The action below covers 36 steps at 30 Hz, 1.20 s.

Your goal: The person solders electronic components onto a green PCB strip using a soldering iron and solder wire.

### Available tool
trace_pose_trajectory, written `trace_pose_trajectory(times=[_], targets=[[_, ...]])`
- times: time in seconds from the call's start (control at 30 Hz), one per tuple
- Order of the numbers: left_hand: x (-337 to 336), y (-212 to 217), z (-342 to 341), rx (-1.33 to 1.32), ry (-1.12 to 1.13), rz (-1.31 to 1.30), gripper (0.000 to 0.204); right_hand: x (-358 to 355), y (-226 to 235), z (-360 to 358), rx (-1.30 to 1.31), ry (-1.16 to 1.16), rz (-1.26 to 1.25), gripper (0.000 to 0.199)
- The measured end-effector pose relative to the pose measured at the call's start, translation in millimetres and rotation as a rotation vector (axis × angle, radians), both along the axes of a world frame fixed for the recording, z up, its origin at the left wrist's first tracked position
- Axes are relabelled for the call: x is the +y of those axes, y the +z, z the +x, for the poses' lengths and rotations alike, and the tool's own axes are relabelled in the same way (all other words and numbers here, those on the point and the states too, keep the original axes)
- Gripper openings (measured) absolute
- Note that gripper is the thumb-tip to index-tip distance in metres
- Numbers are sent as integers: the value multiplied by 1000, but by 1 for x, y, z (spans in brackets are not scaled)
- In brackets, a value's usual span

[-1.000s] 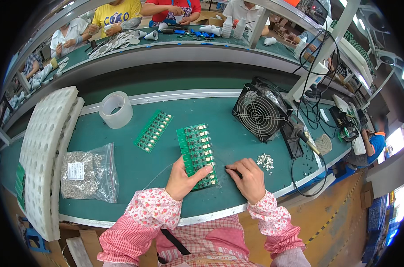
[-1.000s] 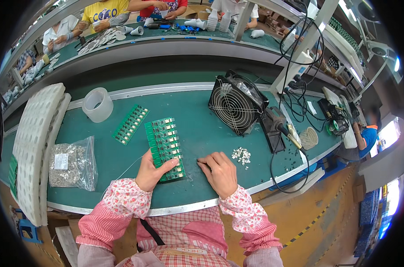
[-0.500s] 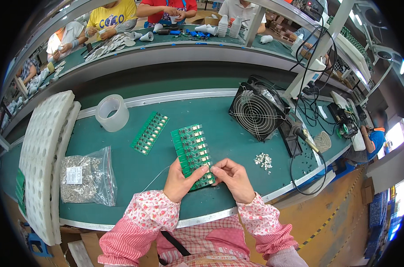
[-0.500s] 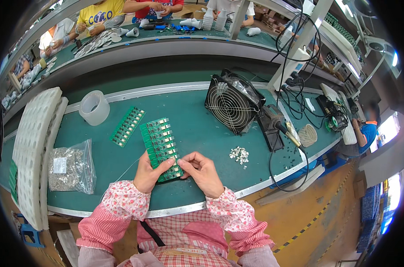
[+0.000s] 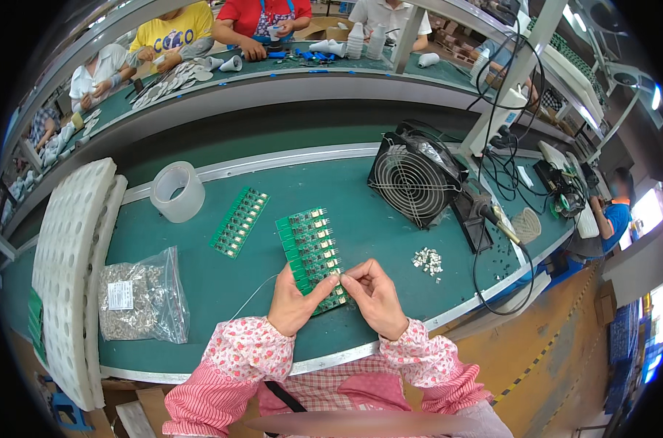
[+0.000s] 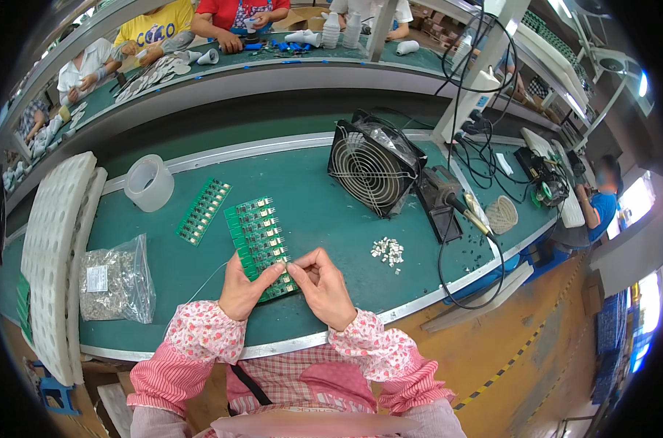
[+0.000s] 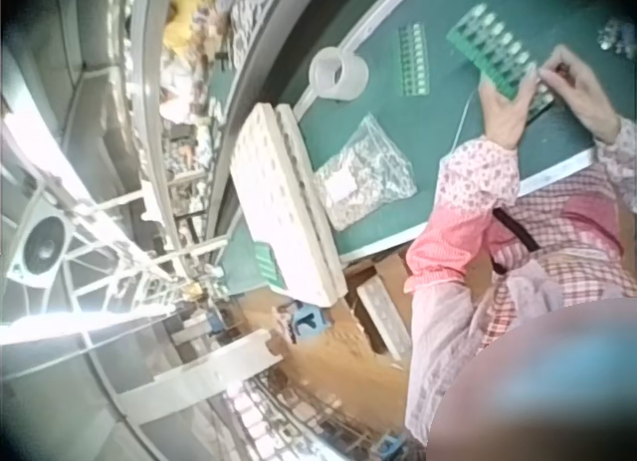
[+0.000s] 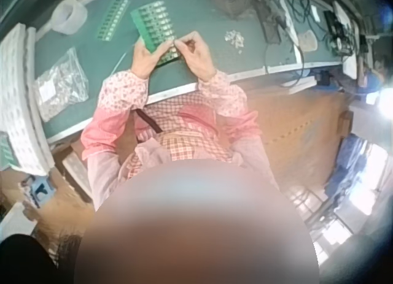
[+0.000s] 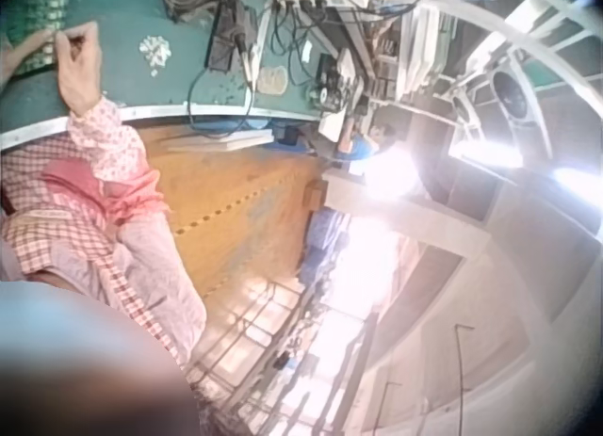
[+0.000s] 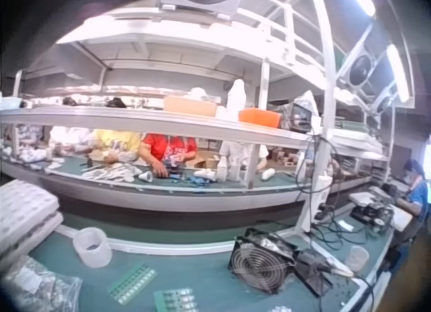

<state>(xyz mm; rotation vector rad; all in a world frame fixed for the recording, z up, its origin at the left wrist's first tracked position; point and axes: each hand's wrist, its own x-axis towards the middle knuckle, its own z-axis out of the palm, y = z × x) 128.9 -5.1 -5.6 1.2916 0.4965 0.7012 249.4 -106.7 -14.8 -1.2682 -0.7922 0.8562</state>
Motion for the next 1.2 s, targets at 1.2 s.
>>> trace_pose_trajectory(times=[1.2], targets=[[4, 5, 0, -93, -19, -270, 38, -14, 19, 40, -1203, -198, -107, 16]])
